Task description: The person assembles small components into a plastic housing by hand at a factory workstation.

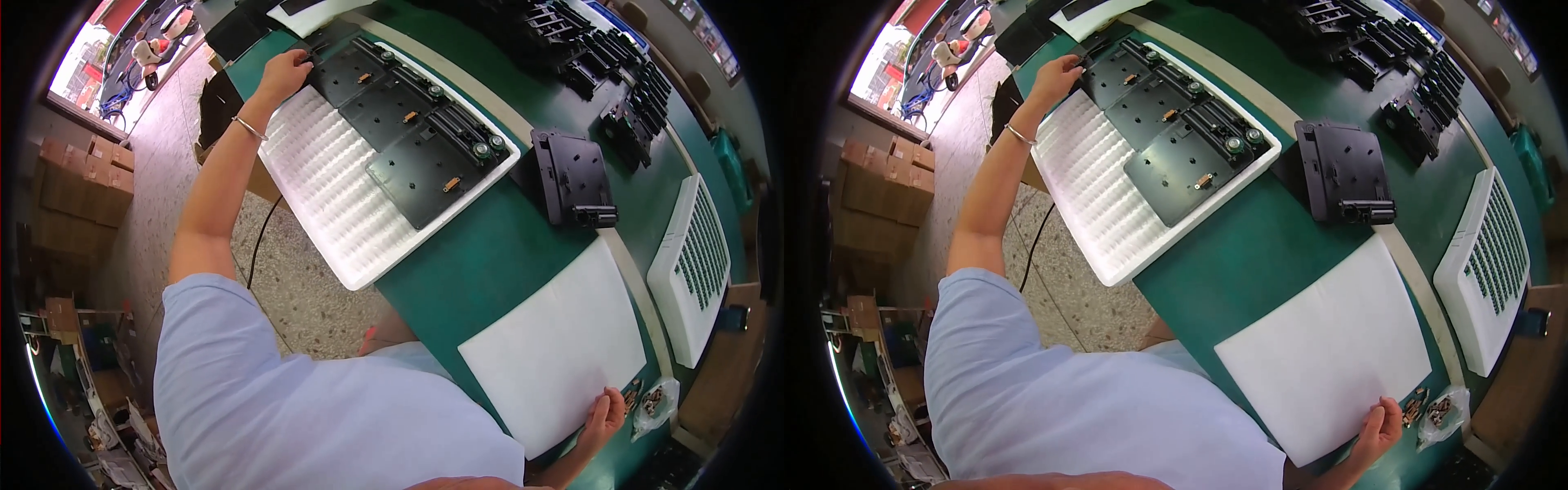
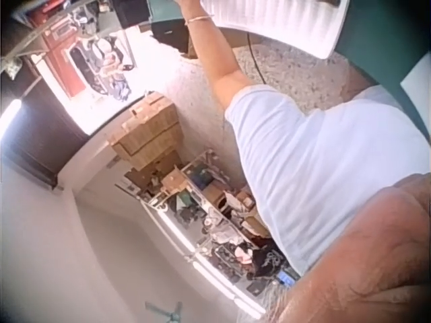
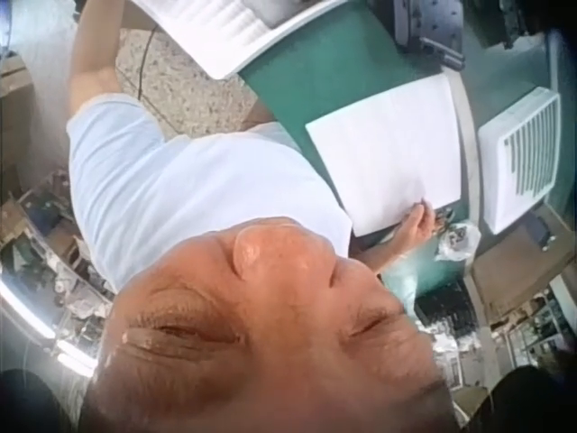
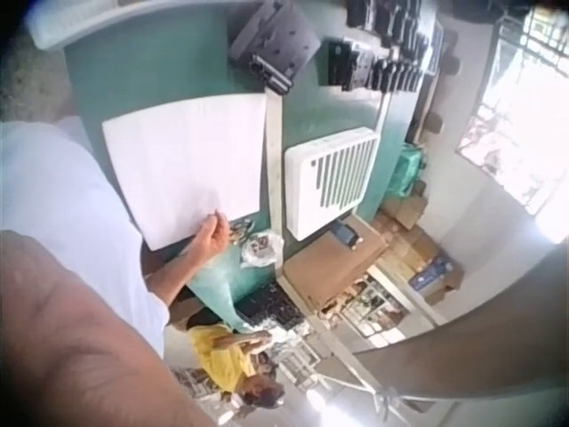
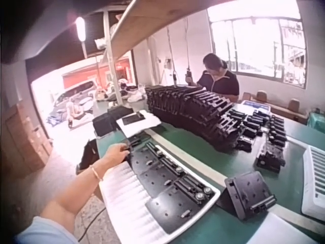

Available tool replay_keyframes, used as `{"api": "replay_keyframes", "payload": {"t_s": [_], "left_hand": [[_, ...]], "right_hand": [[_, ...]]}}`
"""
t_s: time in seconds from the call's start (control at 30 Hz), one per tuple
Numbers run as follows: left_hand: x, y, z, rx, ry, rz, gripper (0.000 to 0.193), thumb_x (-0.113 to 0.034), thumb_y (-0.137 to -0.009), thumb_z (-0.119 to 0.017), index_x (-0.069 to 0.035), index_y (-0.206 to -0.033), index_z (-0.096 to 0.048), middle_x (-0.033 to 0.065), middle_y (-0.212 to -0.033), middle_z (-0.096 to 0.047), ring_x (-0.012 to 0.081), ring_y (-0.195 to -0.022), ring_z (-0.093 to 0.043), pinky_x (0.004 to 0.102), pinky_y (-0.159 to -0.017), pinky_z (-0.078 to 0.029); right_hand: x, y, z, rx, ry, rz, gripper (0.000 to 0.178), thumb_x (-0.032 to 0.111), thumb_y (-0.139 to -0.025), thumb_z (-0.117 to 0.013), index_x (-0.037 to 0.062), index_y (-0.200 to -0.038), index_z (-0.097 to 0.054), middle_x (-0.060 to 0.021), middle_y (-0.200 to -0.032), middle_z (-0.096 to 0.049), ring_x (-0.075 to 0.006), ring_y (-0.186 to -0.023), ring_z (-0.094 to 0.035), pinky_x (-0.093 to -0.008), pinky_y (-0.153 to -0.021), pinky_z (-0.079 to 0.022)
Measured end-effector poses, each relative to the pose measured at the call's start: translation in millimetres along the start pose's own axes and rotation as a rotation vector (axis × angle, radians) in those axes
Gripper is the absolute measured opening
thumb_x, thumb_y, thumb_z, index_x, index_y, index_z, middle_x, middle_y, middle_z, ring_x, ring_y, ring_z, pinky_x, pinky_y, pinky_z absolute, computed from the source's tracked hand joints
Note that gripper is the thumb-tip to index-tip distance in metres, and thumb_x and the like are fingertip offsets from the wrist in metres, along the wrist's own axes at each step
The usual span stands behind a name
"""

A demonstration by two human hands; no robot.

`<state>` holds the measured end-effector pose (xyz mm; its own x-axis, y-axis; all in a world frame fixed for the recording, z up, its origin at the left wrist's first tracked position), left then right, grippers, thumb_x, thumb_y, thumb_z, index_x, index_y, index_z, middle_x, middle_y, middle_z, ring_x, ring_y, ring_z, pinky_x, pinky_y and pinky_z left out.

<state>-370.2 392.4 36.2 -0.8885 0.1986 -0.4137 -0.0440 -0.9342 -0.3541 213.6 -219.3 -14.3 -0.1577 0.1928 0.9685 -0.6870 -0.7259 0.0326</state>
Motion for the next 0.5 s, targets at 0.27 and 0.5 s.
{"api": "replay_keyframes", "payload": {"t_s": [0.27,0.5], "left_hand": [[-10.0,4.0,-10.0,0.096,-0.052,0.015,0.027,-0.027,-0.086,-0.067,-0.006,-0.101,-0.075,0.0145,-0.096,-0.074,0.0296,-0.092,-0.070,0.0361,-0.085,-0.053],[13.3,3.5,-13.0,0.198,0.144,0.257,0.021,-0.021,-0.088,-0.067,-0.006,-0.100,-0.075,0.0112,-0.081,-0.072,0.0209,-0.071,-0.069,0.0332,-0.061,-0.052]], "right_hand": [[4.2,0.3,-4.6,-0.013,-0.009,-0.018,0.015,0.008,-0.097,-0.059,-0.0006,-0.109,-0.062,-0.0016,-0.082,-0.056,-0.0048,-0.064,-0.044,-0.0176,-0.056,-0.034],[4.1,0.3,-3.4,-0.014,0.019,-0.036,0.015,0.007,-0.097,-0.058,-0.0008,-0.109,-0.062,-0.0016,-0.082,-0.056,-0.0043,-0.063,-0.043,-0.0174,-0.056,-0.033]]}}
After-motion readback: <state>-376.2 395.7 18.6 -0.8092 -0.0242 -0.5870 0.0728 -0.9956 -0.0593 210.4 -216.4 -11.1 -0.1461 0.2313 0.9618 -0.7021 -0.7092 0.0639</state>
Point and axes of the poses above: each hand's wrist, its own y-axis away from the middle knuckle, its own z-axis out of the back of the hand, x = y × z, the point moved 6 cm from there along -y, towards the middle knuckle
